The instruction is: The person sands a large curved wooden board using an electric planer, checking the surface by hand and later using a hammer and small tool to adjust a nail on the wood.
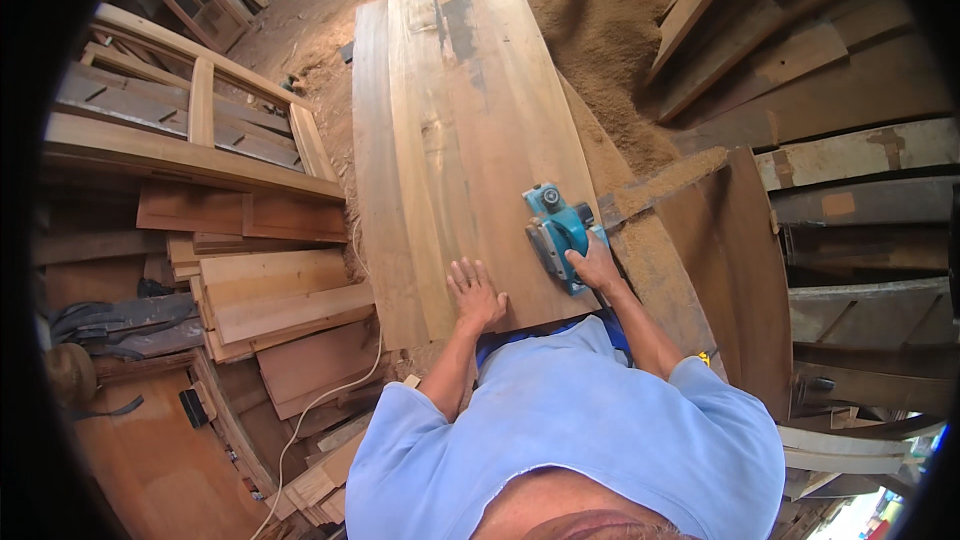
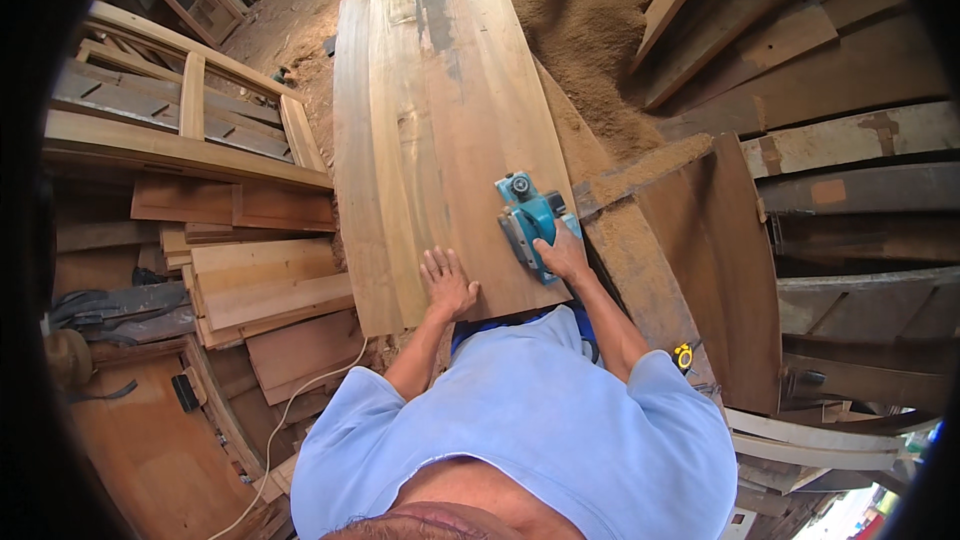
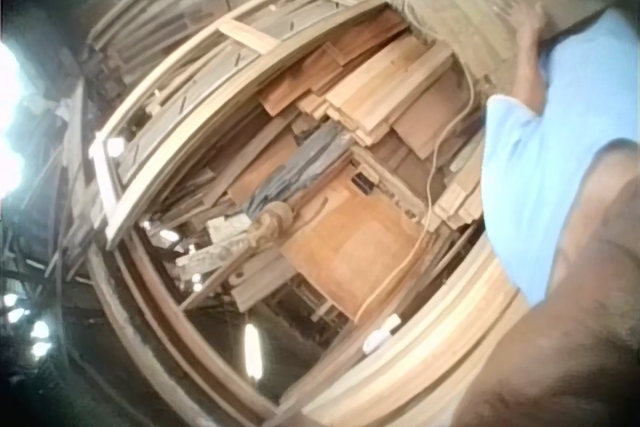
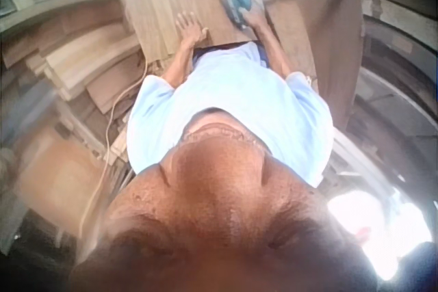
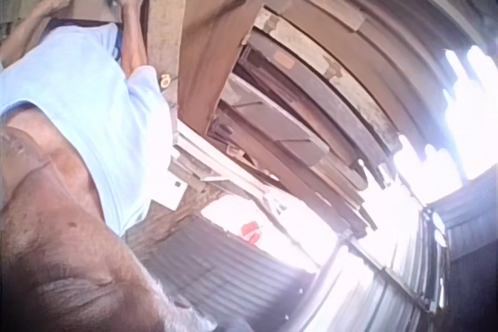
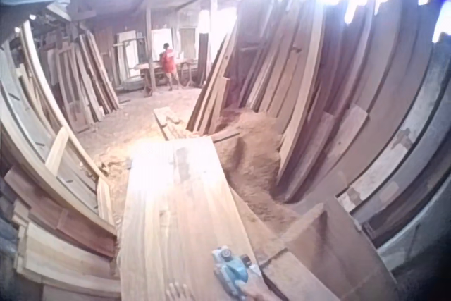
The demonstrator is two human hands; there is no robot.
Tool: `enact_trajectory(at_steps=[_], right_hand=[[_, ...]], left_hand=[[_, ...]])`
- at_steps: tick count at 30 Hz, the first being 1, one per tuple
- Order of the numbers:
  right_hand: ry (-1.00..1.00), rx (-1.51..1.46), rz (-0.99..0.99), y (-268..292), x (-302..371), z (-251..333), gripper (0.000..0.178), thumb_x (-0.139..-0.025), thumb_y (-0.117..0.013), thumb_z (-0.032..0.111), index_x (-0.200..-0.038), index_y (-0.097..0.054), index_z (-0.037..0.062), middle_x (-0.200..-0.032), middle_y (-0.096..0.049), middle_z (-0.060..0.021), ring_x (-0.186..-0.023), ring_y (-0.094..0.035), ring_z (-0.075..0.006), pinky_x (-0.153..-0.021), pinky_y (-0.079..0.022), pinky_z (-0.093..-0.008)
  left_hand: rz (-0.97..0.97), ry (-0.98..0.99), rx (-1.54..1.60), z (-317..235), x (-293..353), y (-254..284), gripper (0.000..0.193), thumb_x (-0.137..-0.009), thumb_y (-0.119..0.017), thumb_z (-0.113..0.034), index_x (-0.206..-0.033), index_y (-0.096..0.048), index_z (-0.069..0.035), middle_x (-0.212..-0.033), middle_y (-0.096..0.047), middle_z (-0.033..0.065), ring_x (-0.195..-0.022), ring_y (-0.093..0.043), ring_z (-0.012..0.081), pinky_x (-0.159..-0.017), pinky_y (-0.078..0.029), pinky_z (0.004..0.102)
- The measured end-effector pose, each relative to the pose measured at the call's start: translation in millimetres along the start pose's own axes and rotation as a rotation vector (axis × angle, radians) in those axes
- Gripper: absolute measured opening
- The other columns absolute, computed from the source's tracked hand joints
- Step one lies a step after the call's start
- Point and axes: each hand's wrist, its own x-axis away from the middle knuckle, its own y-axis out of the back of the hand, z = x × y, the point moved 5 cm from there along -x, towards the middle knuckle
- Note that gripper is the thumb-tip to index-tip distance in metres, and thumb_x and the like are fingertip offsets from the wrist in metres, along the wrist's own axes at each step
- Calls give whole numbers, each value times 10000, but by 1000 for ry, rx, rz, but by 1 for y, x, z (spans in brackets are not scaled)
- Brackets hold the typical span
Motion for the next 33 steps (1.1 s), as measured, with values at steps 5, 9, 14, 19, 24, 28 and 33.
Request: enact_trajectory(at_steps=[5, 9, 14, 19, 24, 28, 33], right_hand=[[-77, -198, -31, 27, -2, 27, 551, -941, -675, 385, -1249, -618, -69, -1089, -720, -204, -1001, -700, -296, -903, -534, -392], [-108, -194, -200, 53, -19, -4, 473, -924, -678, 378, -1095, -673, -63, -994, -728, -219, -955, -711, -327, -861, -540, -421], [-135, 52, -130, 62, -13, -56, 369, -909, -679, 332, -939, -709, -35, -914, -730, -214, -878, -703, -311, -815, -538, -413], [-250, 250, 6, 81, 14, -150, 394, -875, -668, 354, -931, -709, -34, -862, -737, -221, -811, -704, -352, -784, -534, -445], [-361, 400, 141, 95, 85, -199, 420, -863, -623, 316, -943, -726, -83, -999, -720, -317, -998, -706, -444, -876, -546, -501], [-300, 545, 258, 110, 127, -223, 479, -888, -565, 339, -1063, -742, -70, -1152, -675, -355, -1134, -661, -476, -987, -514, -538], [-209, 614, 644, 91, 121, -270, 474, -893, -540, 335, -1076, -747, -51, -1072, -699, -348, -1060, -696, -453, -876, -556, -519]], left_hand=[[-64, -25, -23, 18, 5, -4, 1009, -914, -619, -507, -1636, -152, 21, -1708, -18, 294, -1566, 78, 514, -1245, 18, 641], [-48, 11, 24, 16, 14, -5, 967, -915, -618, -484, -1656, -165, -59, -1716, -21, 273, -1572, 69, 500, -1248, 10, 637], [-32, 56, 77, 4, 54, -25, 939, -907, -625, -452, -1669, -174, -138, -1712, -10, 287, -1567, 74, 512, -1243, 23, 647], [-64, 115, 79, -29, 90, -53, 984, -885, -665, -417, -1672, -146, -133, -1700, 28, 315, -1561, 89, 524, -1233, 46, 659], [-80, 210, 189, -40, 113, -71, 1023, -869, -701, -400, -1670, -130, -120, -1696, 47, 322, -1558, 97, 530, -1236, -3, 665], [-62, 214, 192, -60, 136, -94, 970, -891, -672, -430, -1662, -178, -110, -1697, -2, 320, -1563, 59, 526, -1249, -66, 642], [342, 280, 602, -45, 185, -199, 655, -996, -515, -466, -1437, -552, 17, -1512, -485, 315, -1441, -435, 433, -1208, -325, 477]])
